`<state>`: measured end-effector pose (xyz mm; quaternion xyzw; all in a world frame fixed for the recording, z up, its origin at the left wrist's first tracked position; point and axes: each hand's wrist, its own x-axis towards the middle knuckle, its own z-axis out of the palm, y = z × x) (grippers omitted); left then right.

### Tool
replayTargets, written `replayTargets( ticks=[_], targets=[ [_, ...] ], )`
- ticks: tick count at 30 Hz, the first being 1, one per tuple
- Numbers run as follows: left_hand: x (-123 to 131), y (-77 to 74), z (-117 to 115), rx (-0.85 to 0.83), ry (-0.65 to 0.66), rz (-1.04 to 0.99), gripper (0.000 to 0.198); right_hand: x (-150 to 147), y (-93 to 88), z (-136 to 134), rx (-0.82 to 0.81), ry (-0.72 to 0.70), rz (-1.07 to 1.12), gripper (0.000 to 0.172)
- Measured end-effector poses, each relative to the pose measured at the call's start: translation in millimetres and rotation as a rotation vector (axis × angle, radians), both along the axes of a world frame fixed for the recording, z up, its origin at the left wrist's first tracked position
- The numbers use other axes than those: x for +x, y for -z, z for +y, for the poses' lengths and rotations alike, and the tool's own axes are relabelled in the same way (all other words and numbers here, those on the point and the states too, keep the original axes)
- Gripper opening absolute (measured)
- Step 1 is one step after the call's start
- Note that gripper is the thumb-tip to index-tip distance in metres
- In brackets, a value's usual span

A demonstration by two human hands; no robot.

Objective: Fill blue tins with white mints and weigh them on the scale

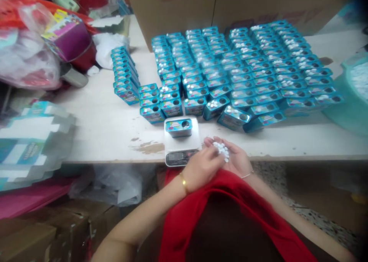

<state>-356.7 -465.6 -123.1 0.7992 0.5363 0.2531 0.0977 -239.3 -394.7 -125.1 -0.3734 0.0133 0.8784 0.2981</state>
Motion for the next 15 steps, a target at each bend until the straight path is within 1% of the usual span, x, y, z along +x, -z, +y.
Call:
replayTargets(
  ticks=[3,7,10,15],
  targets=[
    [12.7,7.5,8.0,-0.109,-0.029,0.108,0.026,1.8,4.3,-3.5,0.0,0.017,-0.031,0.024],
    [17.2,5.6,11.0,-0.182,-0.034,0.134,0.027,3.6,10.2,-6.1,0.006,0.008,-0.014,0.019],
    [17.1,5.6,10.3,-0.177,-0.035,0.109,0.029,4.0,12.6,-6.4,0.011,-0.011,-0.008,0.018],
    [14.1,8.8,8.7,-0.143,-0.034,0.107,0.027,-0.3,11.1,-6.7,0.004,-0.016,-0.051,0.021]
  ],
)
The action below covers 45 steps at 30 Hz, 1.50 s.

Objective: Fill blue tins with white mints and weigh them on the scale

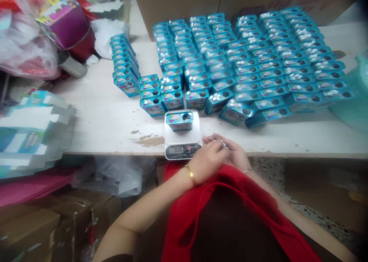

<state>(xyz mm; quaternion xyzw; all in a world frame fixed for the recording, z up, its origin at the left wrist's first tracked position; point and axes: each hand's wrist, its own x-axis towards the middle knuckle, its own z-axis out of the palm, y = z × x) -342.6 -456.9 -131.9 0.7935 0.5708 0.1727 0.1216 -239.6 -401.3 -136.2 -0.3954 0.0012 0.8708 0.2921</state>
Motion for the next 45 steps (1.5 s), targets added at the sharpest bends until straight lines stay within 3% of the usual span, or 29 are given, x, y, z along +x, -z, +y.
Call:
replayTargets(
  ticks=[13,16,19,23,26,30,35,38,40,42,45],
  targets=[
    [-8.9,1.3,-0.7,0.112,-0.137,-0.05,0.019,-13.5,-3.8,0.7,0.063,-0.06,0.05,0.023],
    [-15.7,-6.8,-0.4,0.138,-0.114,-0.154,0.017,-19.0,-5.6,4.3,0.051,-0.056,0.077,0.024],
    [-29.4,-26.7,1.6,0.214,-0.131,-0.348,0.011,-24.0,-7.6,8.8,0.034,-0.052,0.14,0.023],
    [-60.0,-59.5,10.1,0.354,-0.331,-0.366,0.007,-27.7,-8.7,11.0,0.029,0.0,0.212,0.022],
    [-84.1,-71.7,18.8,0.353,-0.404,-0.273,0.007,-26.3,-6.9,10.4,0.014,0.008,0.209,0.02],
    [-107.1,-70.2,25.9,0.293,-0.344,-0.22,0.015,-19.7,-2.9,13.8,0.016,0.034,0.188,0.02],
    [-122.7,-66.6,23.5,0.135,-0.229,0.087,0.043,-5.5,5.9,24.0,0.006,0.067,0.086,0.022],
    [-139.0,-79.1,12.9,0.079,-0.179,0.109,0.033,4.0,19.1,26.7,0.004,0.061,0.014,0.022],
    [-160.6,-95.1,2.6,0.14,-0.249,0.04,0.032,8.3,29.2,26.0,0.0,0.044,-0.014,0.021],
    [-192.6,-111.1,-6.5,0.256,-0.405,0.016,0.033,10.2,36.8,24.1,-0.009,0.017,-0.028,0.021],
    [-254.9,-117.3,-8.7,0.397,-0.656,0.112,0.033,10.0,40.6,21.4,-0.009,-0.011,-0.029,0.022]
  ],
)
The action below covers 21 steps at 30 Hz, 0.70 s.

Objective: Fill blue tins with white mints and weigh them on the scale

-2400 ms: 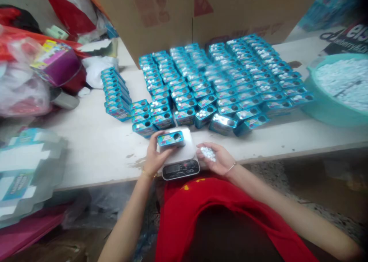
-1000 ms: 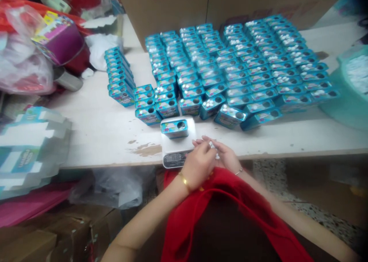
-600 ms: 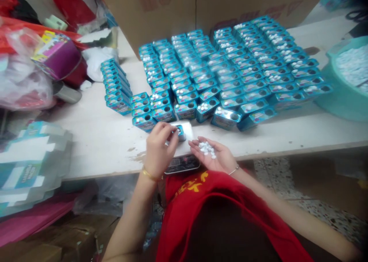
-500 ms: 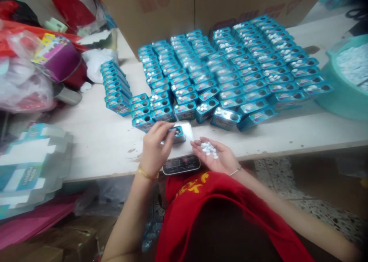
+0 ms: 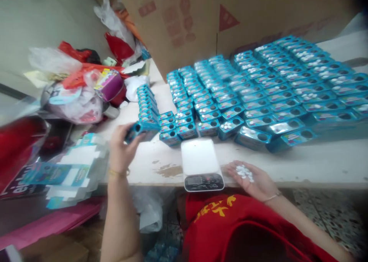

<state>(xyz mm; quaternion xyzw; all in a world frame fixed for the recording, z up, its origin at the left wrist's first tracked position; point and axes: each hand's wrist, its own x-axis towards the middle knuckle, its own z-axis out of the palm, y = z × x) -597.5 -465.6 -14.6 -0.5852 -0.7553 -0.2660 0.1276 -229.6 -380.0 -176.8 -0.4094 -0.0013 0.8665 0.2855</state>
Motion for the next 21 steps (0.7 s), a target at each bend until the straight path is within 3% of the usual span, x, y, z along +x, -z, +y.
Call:
replayTargets(
  ticks=[2,5,8,10,12,16,21],
  targets=[
    [-40.8,12.4,8.8,-0.04,-0.085,0.034,0.034,-0.7,-0.5,-0.8,0.005,-0.005,-0.001,0.023],
    [-82.4,43.8,30.0,-0.227,-0.104,0.035,0.034,-0.7,-0.6,-1.2,0.013,-0.012,-0.002,0.022],
    [-95.8,69.5,46.4,-0.337,-0.11,0.043,0.036,-0.1,0.7,-2.0,0.026,-0.024,-0.004,0.021],
    [-93.9,77.0,52.1,-0.338,-0.108,0.075,0.038,-0.4,1.2,-2.4,0.033,-0.03,-0.007,0.021],
    [-87.3,76.3,57.4,-0.273,-0.12,0.11,0.041,-1.0,1.0,-2.5,0.031,-0.036,-0.016,0.02],
    [-66.9,59.3,85.7,-0.181,-0.097,0.108,0.041,-1.9,1.3,-2.1,0.043,-0.065,-0.027,0.018],
    [-42.0,48.5,153.7,-0.647,-0.027,0.074,0.039,-1.4,5.2,-3.0,0.076,-0.062,-0.002,0.014]
  ],
)
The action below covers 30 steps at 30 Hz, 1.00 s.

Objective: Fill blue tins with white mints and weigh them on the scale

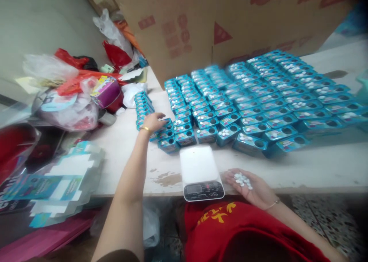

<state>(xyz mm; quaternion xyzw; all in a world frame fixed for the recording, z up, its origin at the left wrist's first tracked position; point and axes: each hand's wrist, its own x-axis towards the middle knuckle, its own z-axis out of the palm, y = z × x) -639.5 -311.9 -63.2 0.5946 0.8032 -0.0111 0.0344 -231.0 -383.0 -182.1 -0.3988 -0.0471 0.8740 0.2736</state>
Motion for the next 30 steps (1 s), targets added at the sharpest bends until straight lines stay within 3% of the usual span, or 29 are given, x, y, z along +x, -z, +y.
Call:
replayTargets(
  ticks=[3,6,9,12,15,17,20,24,27,30],
  targets=[
    [7.9,3.0,28.6,-0.126,0.003,0.025,0.029,0.0,0.7,-0.5,0.009,0.008,0.019,0.013],
    [13.1,-6.8,30.6,-0.108,-0.005,0.099,0.029,0.0,-0.1,-0.4,0.009,0.001,0.041,0.014],
    [25.8,-39.0,6.0,0.027,-0.028,0.213,0.033,0.0,-0.7,0.7,0.013,-0.001,0.064,0.014],
    [55.5,-79.6,-31.6,0.234,0.006,0.365,0.033,0.0,-1.4,2.8,-0.003,0.005,0.072,0.016],
    [101.2,-100.4,-63.8,0.204,0.085,0.393,0.031,0.9,-3.8,3.8,-0.028,-0.001,0.076,0.021],
    [134.3,-95.2,-76.8,0.059,0.144,0.34,0.028,2.8,-5.9,2.9,-0.039,-0.001,0.087,0.023],
    [175.4,-68.0,-82.9,-0.148,0.237,0.245,0.026,8.1,-7.7,-0.5,-0.036,-0.004,0.125,0.022],
    [199.8,-37.5,-74.1,-0.254,0.3,0.227,0.027,16.1,-8.5,-4.3,-0.027,-0.018,0.146,0.02],
    [196.8,-39.0,-68.1,-0.282,0.335,0.216,0.029,19.9,-11.7,-5.2,-0.039,-0.016,0.118,0.021],
    [186.3,-55.9,-74.7,-0.183,0.4,0.073,0.029,21.2,-19.0,-5.9,-0.046,-0.004,0.129,0.024]
  ],
)
